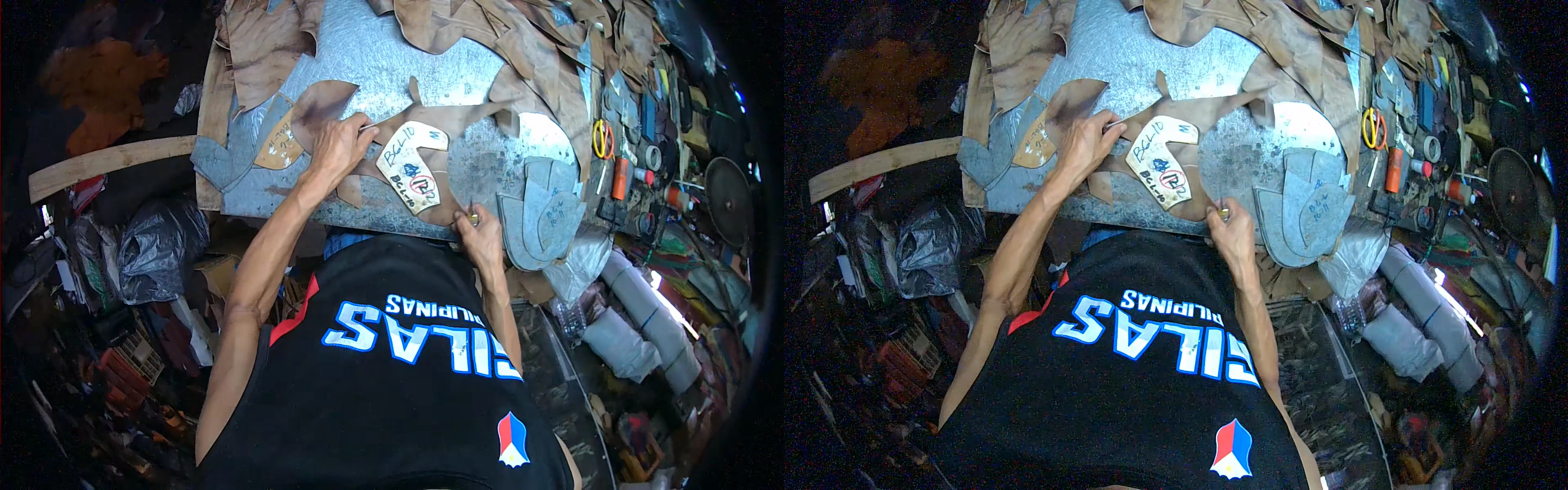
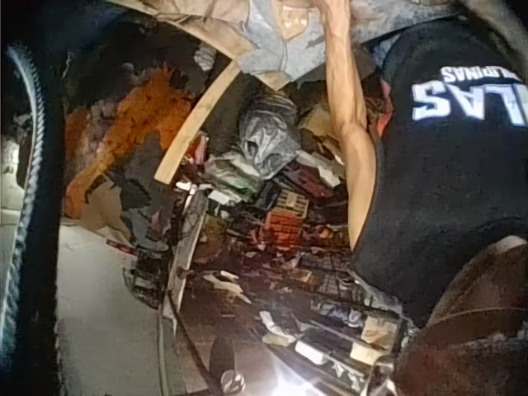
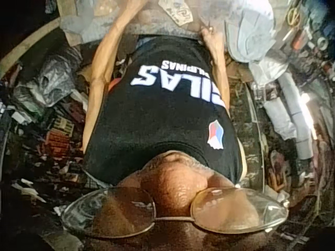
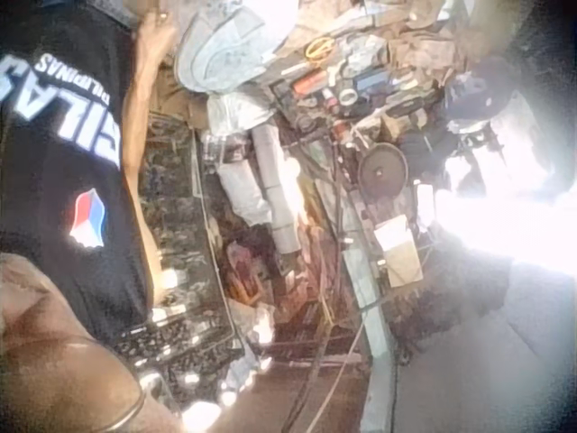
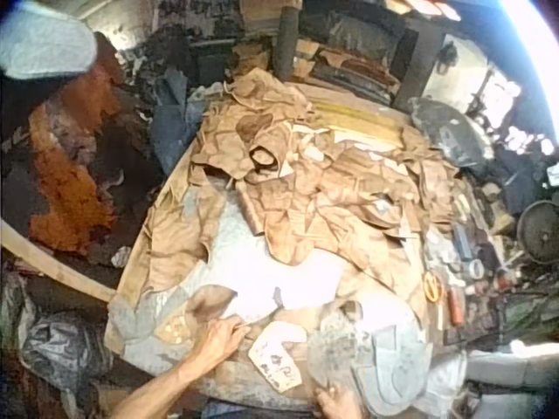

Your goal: Cutting out leather shoe components using templates and a utility knife.

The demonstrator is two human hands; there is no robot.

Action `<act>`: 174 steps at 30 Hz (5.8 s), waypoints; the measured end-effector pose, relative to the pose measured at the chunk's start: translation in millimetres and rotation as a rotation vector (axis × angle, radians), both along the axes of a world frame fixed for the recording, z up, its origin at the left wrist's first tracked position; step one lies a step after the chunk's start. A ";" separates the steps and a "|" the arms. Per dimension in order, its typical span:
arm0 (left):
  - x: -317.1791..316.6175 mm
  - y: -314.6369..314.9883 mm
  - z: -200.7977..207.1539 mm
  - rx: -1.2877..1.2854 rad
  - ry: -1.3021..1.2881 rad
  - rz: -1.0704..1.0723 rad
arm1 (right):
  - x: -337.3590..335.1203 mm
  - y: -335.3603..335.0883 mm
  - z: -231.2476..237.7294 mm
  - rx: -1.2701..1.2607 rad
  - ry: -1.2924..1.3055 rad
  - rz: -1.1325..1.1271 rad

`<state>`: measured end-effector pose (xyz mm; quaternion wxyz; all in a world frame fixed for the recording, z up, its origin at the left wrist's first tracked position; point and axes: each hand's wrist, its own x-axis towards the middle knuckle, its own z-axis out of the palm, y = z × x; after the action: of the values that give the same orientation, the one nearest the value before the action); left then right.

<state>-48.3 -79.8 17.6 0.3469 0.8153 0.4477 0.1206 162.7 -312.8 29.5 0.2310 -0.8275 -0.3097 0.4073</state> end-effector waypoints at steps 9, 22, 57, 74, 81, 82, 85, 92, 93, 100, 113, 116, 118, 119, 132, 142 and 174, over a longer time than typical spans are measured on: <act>-9.3 -35.9 32.1 0.429 0.080 -0.139 | -23.1 12.3 32.0 0.247 -0.476 0.253; -3.9 -113.1 -7.5 0.329 0.087 -0.128 | -19.3 21.2 7.9 0.147 -0.344 0.387; 3.4 -138.4 -15.6 0.290 0.088 0.077 | 4.7 25.5 -5.0 0.259 -0.304 0.593; 2.4 -142.5 -16.8 0.284 0.058 0.109 | 4.7 23.8 -11.3 0.357 -0.287 0.568; 4.9 -140.3 -16.8 0.282 0.050 0.107 | 6.7 31.9 0.2 0.339 -0.248 0.599; 6.9 -140.1 -12.6 0.279 0.043 0.109 | 8.0 34.6 4.5 0.360 -0.208 0.608; 14.9 -134.3 2.0 0.272 0.084 0.119 | 16.1 46.8 33.2 0.152 -0.080 0.482; 21.1 -115.6 4.4 0.340 0.133 -0.313 | 42.4 28.8 44.9 0.164 -0.277 0.771; 21.7 -111.8 4.6 0.313 0.142 -0.328 | 41.7 24.3 47.7 0.141 -0.277 0.852; 48.5 -74.6 37.7 -0.076 0.227 -0.369 | -7.0 9.4 75.3 -0.031 -0.189 0.899; 106.5 4.6 39.3 -0.697 0.545 -0.696 | -51.6 69.4 15.6 0.254 -0.331 0.769; 109.5 2.9 27.7 -0.665 0.533 -0.830 | -54.2 72.8 3.2 0.211 -0.370 0.777; 102.5 -2.0 42.6 -0.629 0.466 -0.827 | -57.9 73.9 3.5 0.227 -0.375 0.756; 98.7 -3.7 51.4 -0.578 0.401 -0.813 | -59.4 74.9 0.4 0.221 -0.374 0.755; 91.6 -9.8 65.8 -0.637 0.446 -0.695 | -65.1 84.1 -16.5 0.273 -0.501 0.856; 95.6 -4.3 55.2 -0.708 0.529 -0.858 | -72.0 84.1 -14.3 0.308 -0.455 0.801; 84.3 -63.1 25.9 0.217 0.688 -0.652 | -51.6 4.1 22.5 0.274 -0.383 0.643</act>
<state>35.9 -142.9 43.5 0.1115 0.9371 0.2425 -0.2251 111.1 -308.7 52.0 0.1380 -0.7110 -0.6418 0.2521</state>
